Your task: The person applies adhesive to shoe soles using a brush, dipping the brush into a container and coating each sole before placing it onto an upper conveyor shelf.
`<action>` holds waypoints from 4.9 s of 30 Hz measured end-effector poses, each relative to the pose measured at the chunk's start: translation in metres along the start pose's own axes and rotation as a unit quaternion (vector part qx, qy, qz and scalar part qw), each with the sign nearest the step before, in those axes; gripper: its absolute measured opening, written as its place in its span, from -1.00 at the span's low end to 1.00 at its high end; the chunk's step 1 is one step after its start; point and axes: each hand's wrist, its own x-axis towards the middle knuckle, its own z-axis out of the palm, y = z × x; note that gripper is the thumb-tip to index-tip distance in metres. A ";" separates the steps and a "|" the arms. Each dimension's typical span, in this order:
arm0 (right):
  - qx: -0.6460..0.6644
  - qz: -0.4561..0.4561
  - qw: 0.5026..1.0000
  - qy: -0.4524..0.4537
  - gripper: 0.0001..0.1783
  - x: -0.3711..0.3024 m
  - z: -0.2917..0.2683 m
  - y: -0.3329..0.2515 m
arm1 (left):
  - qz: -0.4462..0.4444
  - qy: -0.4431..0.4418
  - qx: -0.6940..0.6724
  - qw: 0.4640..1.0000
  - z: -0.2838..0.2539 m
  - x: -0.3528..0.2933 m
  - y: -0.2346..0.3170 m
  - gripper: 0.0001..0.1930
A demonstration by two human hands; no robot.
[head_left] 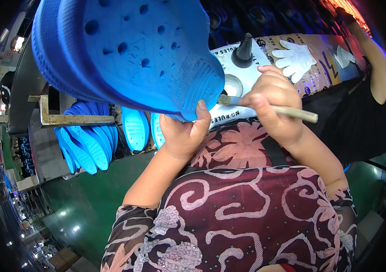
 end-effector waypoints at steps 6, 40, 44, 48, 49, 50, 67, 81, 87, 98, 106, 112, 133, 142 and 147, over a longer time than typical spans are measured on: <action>-0.082 -0.016 0.997 -0.005 -0.81 -0.006 -0.007 -0.005 | 0.029 -0.012 0.010 0.999 -0.003 0.006 0.006 -0.76; 0.092 0.326 0.896 0.288 -0.70 -0.145 -0.130 0.060 | -0.158 -0.341 -0.306 0.875 0.268 0.199 0.085 -0.62; 0.139 0.348 0.893 0.250 -0.67 -0.142 -0.104 0.062 | -0.295 -0.290 -0.081 0.907 0.095 0.103 -0.016 -0.77; 0.200 0.375 0.880 0.215 -0.61 -0.124 -0.079 0.061 | -0.248 -0.242 0.271 0.898 -0.049 0.021 -0.052 -0.68; 0.204 0.389 0.876 0.200 -0.60 -0.118 -0.072 0.062 | -0.255 -0.211 0.328 0.885 -0.070 0.006 -0.050 -0.62; 0.208 0.403 0.871 0.186 -0.59 -0.110 -0.064 0.063 | -0.260 -0.183 0.385 0.866 -0.089 -0.006 -0.050 -0.57; 0.197 0.427 0.874 0.126 -0.52 -0.074 -0.005 0.053 | -0.256 -0.293 0.554 0.736 -0.103 -0.031 -0.073 -0.70; 0.182 0.420 0.881 0.116 -0.59 -0.054 -0.024 0.051 | -0.644 -0.005 -0.377 0.666 -0.088 -0.034 -0.036 -0.46; 0.203 0.309 0.923 0.110 -0.55 -0.021 -0.032 0.016 | -0.486 -0.047 -0.286 0.825 -0.048 -0.004 0.015 -0.38; 0.003 -0.020 1.000 0.010 -0.84 -0.019 -0.004 -0.006 | -0.253 -0.030 -0.041 0.966 -0.015 0.006 0.036 -0.42; -0.039 -0.002 0.999 -0.009 -0.84 -0.017 -0.001 -0.003 | -0.187 -0.017 -0.049 0.981 -0.010 0.005 0.030 -0.53; -0.008 0.044 0.999 0.009 -0.77 -0.022 -0.001 -0.001 | -0.194 -0.113 0.026 0.974 -0.019 0.000 0.023 -0.42; 0.003 0.016 1.000 -0.019 -0.76 -0.023 -0.007 0.002 | -0.154 0.007 -0.015 0.988 -0.006 0.000 0.025 -0.54; -0.019 -0.017 0.999 -0.020 -0.75 -0.019 -0.002 0.001 | -0.137 0.024 -0.046 0.989 -0.002 0.007 0.029 -0.57; 0.038 0.027 0.999 0.003 -0.74 -0.018 -0.006 0.002 | -0.125 0.031 -0.037 0.991 -0.002 0.008 0.027 -0.59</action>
